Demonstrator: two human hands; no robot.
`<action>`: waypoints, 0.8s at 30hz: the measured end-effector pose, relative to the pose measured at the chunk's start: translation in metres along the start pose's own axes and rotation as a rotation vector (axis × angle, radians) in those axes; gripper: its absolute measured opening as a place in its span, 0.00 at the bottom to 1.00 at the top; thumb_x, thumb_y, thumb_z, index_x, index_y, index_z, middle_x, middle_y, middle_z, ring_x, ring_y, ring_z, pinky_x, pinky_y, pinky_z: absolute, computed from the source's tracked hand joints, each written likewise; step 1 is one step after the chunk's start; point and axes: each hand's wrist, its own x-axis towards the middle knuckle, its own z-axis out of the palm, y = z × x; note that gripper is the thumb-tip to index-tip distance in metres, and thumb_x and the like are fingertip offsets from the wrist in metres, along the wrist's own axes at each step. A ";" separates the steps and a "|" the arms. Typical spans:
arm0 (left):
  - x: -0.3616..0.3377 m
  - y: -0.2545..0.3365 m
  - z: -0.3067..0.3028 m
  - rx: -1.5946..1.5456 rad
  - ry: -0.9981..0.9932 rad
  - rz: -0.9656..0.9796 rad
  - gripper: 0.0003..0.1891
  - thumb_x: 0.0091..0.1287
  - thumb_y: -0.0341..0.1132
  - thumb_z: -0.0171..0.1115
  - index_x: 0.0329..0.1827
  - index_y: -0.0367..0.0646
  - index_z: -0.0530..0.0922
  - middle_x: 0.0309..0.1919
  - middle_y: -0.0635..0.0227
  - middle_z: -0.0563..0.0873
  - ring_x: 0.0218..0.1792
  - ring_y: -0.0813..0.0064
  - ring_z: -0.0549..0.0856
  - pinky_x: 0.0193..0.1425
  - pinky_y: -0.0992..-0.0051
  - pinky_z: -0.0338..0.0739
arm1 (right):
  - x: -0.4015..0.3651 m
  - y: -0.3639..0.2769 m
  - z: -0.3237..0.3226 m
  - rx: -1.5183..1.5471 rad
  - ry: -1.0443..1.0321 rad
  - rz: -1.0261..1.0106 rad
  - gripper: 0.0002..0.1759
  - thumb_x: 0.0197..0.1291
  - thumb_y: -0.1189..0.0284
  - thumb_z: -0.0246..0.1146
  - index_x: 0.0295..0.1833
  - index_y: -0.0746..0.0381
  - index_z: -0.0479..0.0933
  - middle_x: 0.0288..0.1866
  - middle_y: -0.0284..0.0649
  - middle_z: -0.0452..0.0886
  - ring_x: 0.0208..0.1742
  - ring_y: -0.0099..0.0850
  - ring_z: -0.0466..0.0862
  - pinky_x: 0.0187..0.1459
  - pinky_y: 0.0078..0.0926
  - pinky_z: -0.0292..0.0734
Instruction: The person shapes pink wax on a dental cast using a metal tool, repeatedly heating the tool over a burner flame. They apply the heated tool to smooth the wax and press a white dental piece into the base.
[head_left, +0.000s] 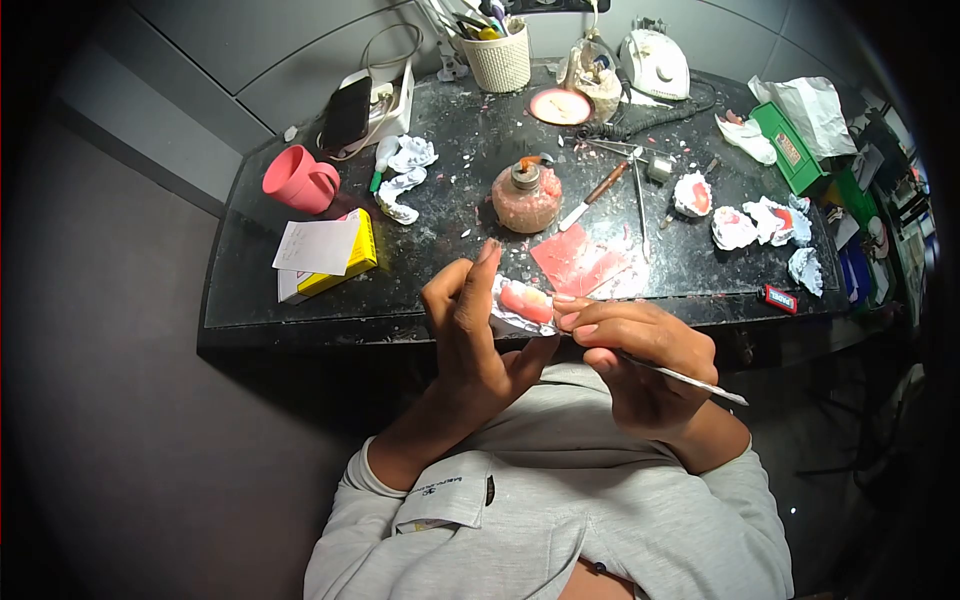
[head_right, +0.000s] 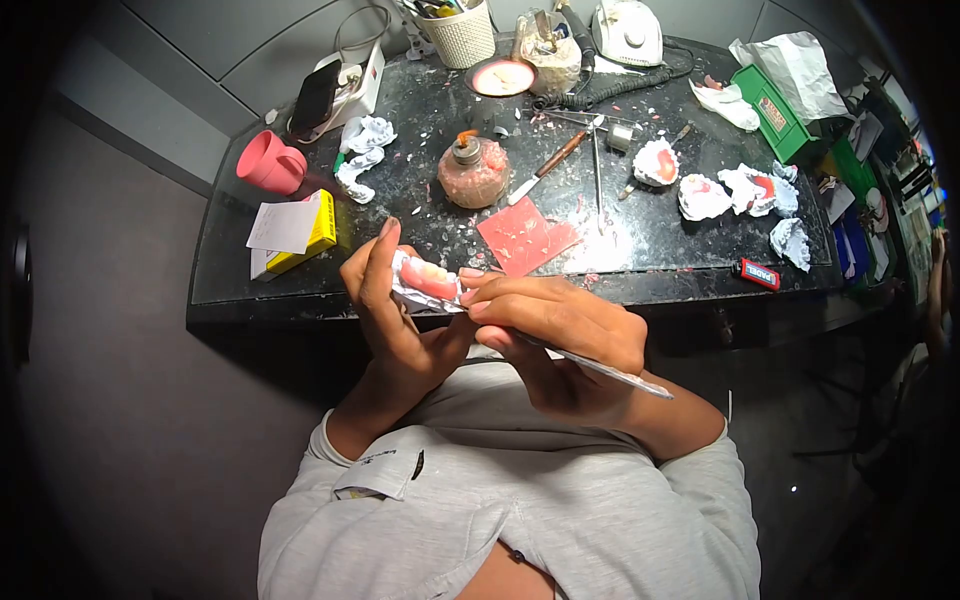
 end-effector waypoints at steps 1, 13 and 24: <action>-0.001 0.001 0.001 0.000 0.000 0.000 0.47 0.61 0.41 0.77 0.74 0.28 0.56 0.62 0.46 0.66 0.52 0.64 0.74 0.54 0.70 0.75 | 0.000 0.000 0.000 0.001 -0.006 0.006 0.09 0.62 0.83 0.68 0.47 0.71 0.80 0.44 0.49 0.87 0.48 0.43 0.89 0.50 0.34 0.86; -0.006 0.000 0.006 -0.132 0.052 -0.082 0.45 0.61 0.45 0.75 0.72 0.26 0.60 0.60 0.45 0.72 0.55 0.57 0.73 0.54 0.63 0.72 | 0.001 -0.001 0.001 0.012 0.006 0.006 0.10 0.60 0.85 0.68 0.48 0.71 0.80 0.44 0.49 0.87 0.50 0.44 0.89 0.49 0.33 0.86; -0.007 -0.001 0.007 -0.209 -0.029 -0.126 0.49 0.60 0.47 0.77 0.74 0.29 0.56 0.54 0.57 0.68 0.47 0.72 0.75 0.52 0.74 0.73 | 0.003 -0.002 -0.002 -0.005 -0.009 0.024 0.10 0.60 0.85 0.68 0.47 0.71 0.81 0.43 0.47 0.88 0.48 0.41 0.90 0.50 0.33 0.86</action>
